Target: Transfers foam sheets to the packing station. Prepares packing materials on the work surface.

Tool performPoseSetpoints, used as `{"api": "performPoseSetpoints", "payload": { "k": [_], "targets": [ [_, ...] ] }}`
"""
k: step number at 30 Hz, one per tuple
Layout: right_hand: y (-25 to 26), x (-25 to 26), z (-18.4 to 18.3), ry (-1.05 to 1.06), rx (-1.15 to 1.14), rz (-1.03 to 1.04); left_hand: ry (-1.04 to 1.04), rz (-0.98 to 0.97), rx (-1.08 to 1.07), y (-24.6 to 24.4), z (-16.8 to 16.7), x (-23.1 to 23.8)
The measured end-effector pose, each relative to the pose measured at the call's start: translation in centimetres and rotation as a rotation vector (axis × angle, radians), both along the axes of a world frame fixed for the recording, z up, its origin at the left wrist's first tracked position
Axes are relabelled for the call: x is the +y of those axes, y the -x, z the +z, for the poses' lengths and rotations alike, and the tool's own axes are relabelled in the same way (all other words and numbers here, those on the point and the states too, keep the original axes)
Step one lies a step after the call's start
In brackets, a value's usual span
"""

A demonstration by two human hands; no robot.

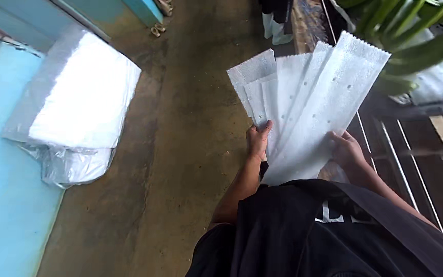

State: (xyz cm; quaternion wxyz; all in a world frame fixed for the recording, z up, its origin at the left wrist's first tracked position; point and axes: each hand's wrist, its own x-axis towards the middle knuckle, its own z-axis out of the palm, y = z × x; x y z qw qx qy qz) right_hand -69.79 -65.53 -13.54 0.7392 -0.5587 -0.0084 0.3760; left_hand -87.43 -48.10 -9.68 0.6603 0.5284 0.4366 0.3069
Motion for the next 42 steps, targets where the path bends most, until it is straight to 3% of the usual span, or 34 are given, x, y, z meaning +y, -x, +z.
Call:
{"api": "performPoseSetpoints", "payload": {
  "k": [9, 12, 20, 23, 25, 28, 33, 35, 38, 40, 42],
  "targets": [
    [-3.8, 25.6, 2.4, -0.119, -0.013, 0.329, -0.182, -0.251, 0.06, -4.5, 3.8, 22.4],
    [-6.3, 32.6, 2.5, -0.162, -0.015, 0.345, -0.207, -0.368, 0.016, -7.3, 4.6, 29.0],
    [-17.4, 51.1, -1.1, -0.22, 0.017, 0.192, -0.298, -0.33, -0.204, -18.8, 1.1, 49.2],
    [-23.2, 60.5, -0.8, -0.237, 0.012, 0.238, -0.388, -0.362, -0.16, -23.6, 0.6, 57.3],
    [-27.6, 67.8, 0.3, -0.26, -0.013, 0.345, -0.367, -0.337, -0.057, -27.1, 1.5, 63.0],
    [-32.6, 78.5, 2.6, -0.232, -0.085, 0.612, -0.325, -0.152, 0.033, -30.9, 2.3, 70.7],
    [-38.3, 95.9, 4.2, -0.143, -0.213, 0.905, -0.195, 0.064, -0.118, -32.8, 0.8, 82.8],
    [-40.5, 102.7, 3.8, -0.176, -0.238, 0.89, -0.137, 0.041, -0.189, -33.0, -2.4, 89.3],
    [-44.4, 113.0, 4.0, -0.311, -0.198, 0.715, -0.106, -0.094, -0.063, -33.9, -6.6, 101.5],
    [-47.3, 119.1, 4.6, -0.394, -0.159, 0.599, -0.069, -0.235, -0.001, -35.6, -7.8, 109.4],
    [-50.4, 125.3, 6.3, -0.43, -0.166, 0.506, -0.037, -0.337, 0.041, -39.1, -6.4, 117.3]
  ]
}}
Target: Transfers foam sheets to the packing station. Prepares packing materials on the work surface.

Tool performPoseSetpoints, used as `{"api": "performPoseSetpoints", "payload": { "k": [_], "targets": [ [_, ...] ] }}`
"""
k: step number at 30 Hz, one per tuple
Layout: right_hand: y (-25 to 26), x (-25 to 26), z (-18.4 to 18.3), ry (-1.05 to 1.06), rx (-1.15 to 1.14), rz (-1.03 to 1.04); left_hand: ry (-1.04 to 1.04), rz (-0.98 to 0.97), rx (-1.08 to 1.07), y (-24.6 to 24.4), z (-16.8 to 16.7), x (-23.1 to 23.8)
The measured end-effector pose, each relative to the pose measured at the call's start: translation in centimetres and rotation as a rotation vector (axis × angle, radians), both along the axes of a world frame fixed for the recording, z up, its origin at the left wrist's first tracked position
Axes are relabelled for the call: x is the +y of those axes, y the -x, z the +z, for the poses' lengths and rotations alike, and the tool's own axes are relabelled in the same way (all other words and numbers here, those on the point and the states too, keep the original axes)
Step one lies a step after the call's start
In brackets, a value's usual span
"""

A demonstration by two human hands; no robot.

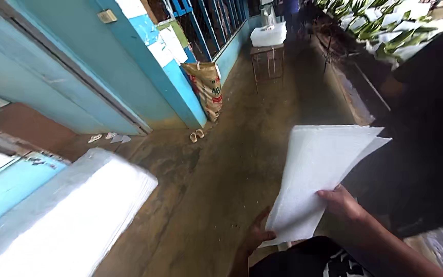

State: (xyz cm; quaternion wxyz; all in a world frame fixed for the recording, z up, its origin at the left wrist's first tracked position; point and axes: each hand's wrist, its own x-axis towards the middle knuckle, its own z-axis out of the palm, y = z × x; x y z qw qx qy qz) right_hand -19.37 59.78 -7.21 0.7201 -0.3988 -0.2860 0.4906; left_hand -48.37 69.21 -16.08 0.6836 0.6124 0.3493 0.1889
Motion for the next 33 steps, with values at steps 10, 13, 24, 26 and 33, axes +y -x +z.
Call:
{"api": "performPoseSetpoints", "payload": {
  "k": [10, 13, 24, 26, 33],
  "targets": [
    [-16.8, 21.6, 1.0, -0.029, -0.196, -0.309, -0.152, -0.456, 0.052, -25.4, 4.7, 30.9],
    [-22.0, 29.8, -0.9, -0.032, -0.186, -0.313, -0.098, -0.473, -0.049, -30.6, 5.6, 38.8],
    [-36.3, 73.4, -0.7, 0.324, 0.077, 0.023, 0.052, 0.15, -0.085, -40.1, 7.2, 71.3],
    [-38.1, 80.2, -1.4, 0.309, 0.081, 0.111, 0.059, 0.179, -0.099, -40.8, 6.1, 76.9],
    [-44.1, 101.0, -4.0, 0.296, 0.274, -0.102, 0.072, 0.092, 0.026, -50.9, 6.6, 101.9]
  ]
}}
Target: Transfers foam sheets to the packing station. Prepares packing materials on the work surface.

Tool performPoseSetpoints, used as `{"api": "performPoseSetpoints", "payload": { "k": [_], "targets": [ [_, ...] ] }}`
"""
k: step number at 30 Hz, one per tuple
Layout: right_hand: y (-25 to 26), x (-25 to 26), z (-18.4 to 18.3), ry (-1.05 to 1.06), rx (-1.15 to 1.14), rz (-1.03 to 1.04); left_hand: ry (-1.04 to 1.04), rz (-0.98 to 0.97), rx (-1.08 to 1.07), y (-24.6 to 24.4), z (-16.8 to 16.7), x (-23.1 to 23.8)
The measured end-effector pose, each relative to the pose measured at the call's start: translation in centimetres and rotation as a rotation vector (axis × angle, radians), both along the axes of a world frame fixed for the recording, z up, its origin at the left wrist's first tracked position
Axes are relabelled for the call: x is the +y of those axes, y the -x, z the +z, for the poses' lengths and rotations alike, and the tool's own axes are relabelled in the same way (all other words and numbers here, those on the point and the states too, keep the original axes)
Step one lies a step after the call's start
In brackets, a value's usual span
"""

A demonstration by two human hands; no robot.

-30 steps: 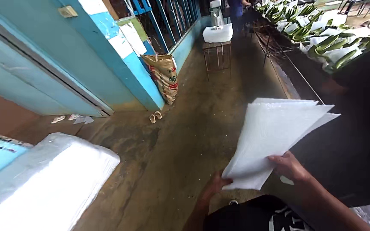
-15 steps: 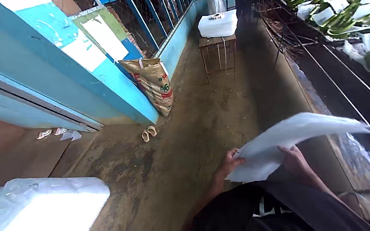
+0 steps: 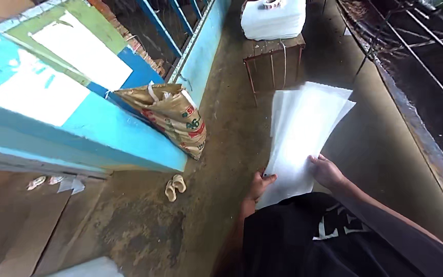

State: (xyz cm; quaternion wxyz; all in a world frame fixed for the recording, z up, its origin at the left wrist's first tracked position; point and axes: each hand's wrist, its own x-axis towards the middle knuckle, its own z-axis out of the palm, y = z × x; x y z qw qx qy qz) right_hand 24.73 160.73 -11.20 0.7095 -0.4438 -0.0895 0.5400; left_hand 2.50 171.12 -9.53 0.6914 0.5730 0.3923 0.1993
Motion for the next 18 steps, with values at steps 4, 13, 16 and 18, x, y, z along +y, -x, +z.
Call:
{"api": "performPoseSetpoints", "payload": {
  "k": [4, 13, 16, 18],
  "targets": [
    [-6.4, 9.2, 2.4, 0.058, -0.017, -0.205, 0.047, -0.192, 0.065, -9.3, 3.6, 13.5],
    [-20.7, 28.6, -1.0, 0.022, 0.14, -0.42, 0.006, -0.329, 0.079, -25.8, 1.2, 35.2],
    [-26.4, 37.1, -1.7, 0.019, 0.111, -0.306, -0.134, -0.3, 0.156, -30.0, 1.2, 42.3],
    [-29.8, 43.4, -1.2, 0.078, 0.092, -0.202, -0.291, -0.3, 0.254, -32.6, 3.3, 47.1]
  ]
}}
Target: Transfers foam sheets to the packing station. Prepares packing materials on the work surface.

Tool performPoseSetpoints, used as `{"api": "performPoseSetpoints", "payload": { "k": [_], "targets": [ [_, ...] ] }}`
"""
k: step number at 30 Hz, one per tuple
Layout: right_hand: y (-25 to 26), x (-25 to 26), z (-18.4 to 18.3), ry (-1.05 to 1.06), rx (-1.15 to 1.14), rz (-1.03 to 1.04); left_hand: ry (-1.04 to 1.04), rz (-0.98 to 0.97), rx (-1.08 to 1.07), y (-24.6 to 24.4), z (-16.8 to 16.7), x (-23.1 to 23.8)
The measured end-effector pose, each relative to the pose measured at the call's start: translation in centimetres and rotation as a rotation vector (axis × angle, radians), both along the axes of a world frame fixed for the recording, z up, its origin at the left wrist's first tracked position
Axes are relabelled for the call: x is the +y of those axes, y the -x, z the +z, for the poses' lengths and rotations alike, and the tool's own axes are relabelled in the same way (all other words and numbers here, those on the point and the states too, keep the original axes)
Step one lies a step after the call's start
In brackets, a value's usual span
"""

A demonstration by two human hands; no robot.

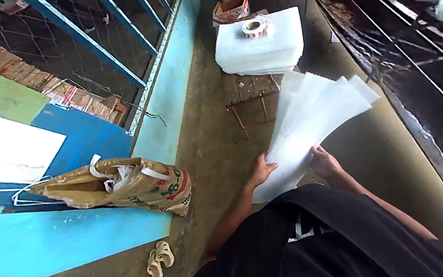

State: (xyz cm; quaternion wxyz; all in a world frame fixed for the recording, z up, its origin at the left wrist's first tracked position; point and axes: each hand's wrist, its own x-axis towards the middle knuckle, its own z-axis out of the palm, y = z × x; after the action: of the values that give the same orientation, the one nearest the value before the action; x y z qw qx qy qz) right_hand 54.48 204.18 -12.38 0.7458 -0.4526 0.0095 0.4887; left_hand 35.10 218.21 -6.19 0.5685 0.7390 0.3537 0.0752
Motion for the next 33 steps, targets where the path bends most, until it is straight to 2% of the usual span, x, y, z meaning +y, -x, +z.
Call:
{"api": "performPoseSetpoints", "payload": {
  "k": [3, 6, 9, 15, 19, 23, 29, 31, 33],
  "targets": [
    [-3.0, 8.8, 2.0, 0.234, -0.026, 0.134, -0.235, -0.051, 0.171, -2.4, 3.3, 6.8],
    [-5.7, 15.8, 3.8, 0.361, -0.104, 0.147, -0.358, -0.116, 0.326, -4.6, 4.6, 13.9],
    [-8.9, 20.4, 3.6, 0.356, -0.218, -0.009, -0.4, -0.231, 0.418, -7.7, 4.6, 21.7],
    [-13.5, 26.1, 0.6, 0.462, -0.325, -0.391, -0.523, -0.543, 0.507, -15.2, 1.9, 36.5],
    [-14.2, 31.3, 1.8, 0.577, -0.493, -0.489, -0.553, -0.761, 0.613, -21.2, 1.6, 43.7],
    [-14.5, 35.4, 1.8, 0.664, -0.74, -0.308, -0.6, -0.871, 0.628, -26.1, -0.9, 48.8],
    [-17.4, 39.9, -0.2, 0.765, -0.894, 0.202, -0.607, -0.948, 0.628, -29.3, -2.8, 52.1],
    [-19.2, 41.1, -1.1, 0.798, -0.948, 0.329, -0.568, -1.006, 0.551, -29.5, -0.5, 52.3],
    [-20.9, 42.0, -1.2, 0.792, -0.996, 0.456, -0.496, -1.075, 0.369, -29.9, 3.7, 52.7]
  ]
}}
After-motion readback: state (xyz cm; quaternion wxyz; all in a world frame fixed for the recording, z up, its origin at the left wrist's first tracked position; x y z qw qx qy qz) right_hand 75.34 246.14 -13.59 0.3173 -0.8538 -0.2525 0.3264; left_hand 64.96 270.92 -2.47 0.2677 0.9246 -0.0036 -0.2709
